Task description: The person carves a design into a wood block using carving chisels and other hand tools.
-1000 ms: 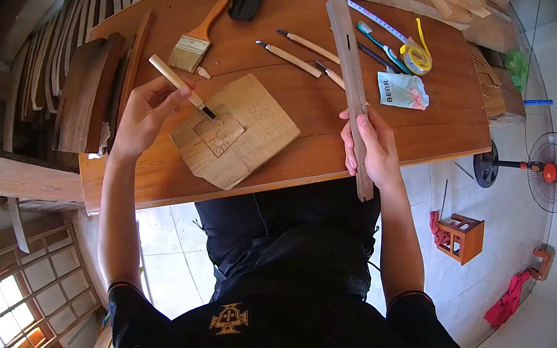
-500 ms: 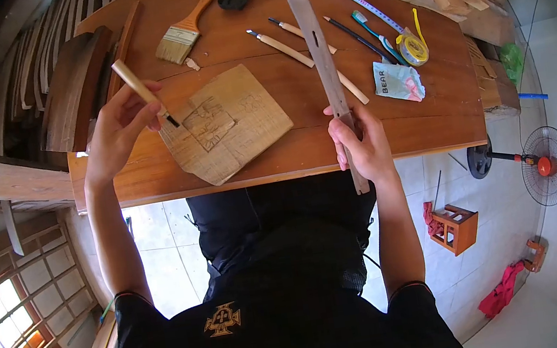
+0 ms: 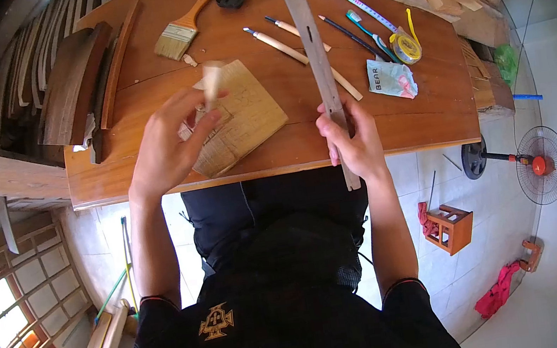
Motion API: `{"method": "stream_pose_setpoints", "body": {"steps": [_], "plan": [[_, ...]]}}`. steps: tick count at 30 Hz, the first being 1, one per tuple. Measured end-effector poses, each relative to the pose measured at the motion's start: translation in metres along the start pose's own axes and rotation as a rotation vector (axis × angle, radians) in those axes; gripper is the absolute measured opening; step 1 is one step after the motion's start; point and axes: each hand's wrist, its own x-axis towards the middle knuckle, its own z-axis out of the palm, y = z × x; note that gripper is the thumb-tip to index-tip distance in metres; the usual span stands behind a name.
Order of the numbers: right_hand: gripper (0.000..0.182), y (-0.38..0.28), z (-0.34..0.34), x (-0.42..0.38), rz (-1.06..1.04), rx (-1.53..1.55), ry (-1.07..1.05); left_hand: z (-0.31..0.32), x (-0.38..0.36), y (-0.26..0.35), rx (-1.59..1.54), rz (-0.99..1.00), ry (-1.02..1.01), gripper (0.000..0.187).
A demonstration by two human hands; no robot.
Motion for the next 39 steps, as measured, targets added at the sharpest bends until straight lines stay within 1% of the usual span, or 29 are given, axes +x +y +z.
{"method": "stream_pose_setpoints", "body": {"steps": [2, 3, 5, 6, 7, 9, 10, 11, 14, 17, 18, 20, 25, 28, 31, 34, 37, 39], "plan": [[0.034, -0.008, 0.01, -0.001, -0.021, 0.03, -0.015, 0.007, 0.003, 0.0, 0.089, 0.199, -0.01, 0.024], [0.037, -0.012, 0.019, 0.0, -0.027, 0.085, 0.005, 0.01, 0.008, 0.001, 0.134, 0.309, -0.018, 0.025], [0.041, -0.027, 0.033, 0.002, -0.016, 0.043, -0.032, 0.014, 0.013, 0.011, 0.15, 0.361, -0.088, 0.024], [0.043, -0.028, 0.042, 0.007, -0.068, 0.055, -0.029, 0.016, 0.013, 0.016, 0.156, 0.39, -0.123, 0.024], [0.045, -0.029, 0.05, 0.013, -0.12, 0.064, -0.027, 0.018, 0.014, 0.018, 0.171, 0.373, -0.139, 0.025], [0.046, -0.028, 0.056, 0.02, -0.119, 0.065, 0.016, 0.019, 0.014, 0.016, 0.209, 0.338, -0.158, 0.029], [0.045, -0.027, 0.056, 0.023, -0.102, 0.048, 0.024, 0.021, 0.015, 0.013, 0.214, 0.311, -0.182, 0.026], [0.045, -0.027, 0.055, 0.026, -0.08, 0.033, 0.029, 0.022, 0.015, 0.014, 0.198, 0.302, -0.155, 0.025], [0.042, -0.022, 0.049, 0.027, -0.102, 0.087, 0.1, 0.02, 0.01, 0.014, 0.188, 0.283, -0.09, 0.02], [0.042, -0.024, 0.028, 0.022, -0.04, 0.242, 0.196, 0.008, 0.009, 0.008, 0.243, 0.336, -0.056, 0.019], [0.043, -0.027, 0.022, 0.019, 0.019, 0.284, 0.247, 0.007, 0.006, 0.005, 0.252, 0.348, -0.052, 0.019], [0.044, -0.018, 0.006, 0.016, 0.06, 0.275, 0.28, 0.007, 0.004, -0.005, 0.257, 0.373, -0.049, 0.019], [0.041, 0.0, -0.004, 0.008, 0.071, 0.342, 0.242, 0.012, 0.008, -0.019, 0.279, 0.445, -0.023, 0.021], [0.039, 0.005, -0.002, 0.007, 0.046, 0.348, 0.209, 0.011, 0.009, -0.022, 0.259, 0.496, -0.021, 0.019], [0.037, 0.007, -0.006, 0.006, 0.015, 0.351, 0.192, 0.01, 0.015, -0.018, 0.277, 0.505, -0.067, 0.016], [0.035, 0.009, -0.01, 0.006, 0.013, 0.38, 0.182, 0.01, 0.026, -0.024, 0.308, 0.535, -0.196, 0.013], [0.034, 0.01, -0.011, 0.006, -0.005, 0.411, 0.183, 0.01, 0.032, -0.024, 0.315, 0.597, -0.197, 0.014], [0.034, 0.012, -0.01, 0.005, -0.008, 0.425, 0.188, 0.009, 0.034, -0.029, 0.294, 0.572, -0.218, 0.014]]}}
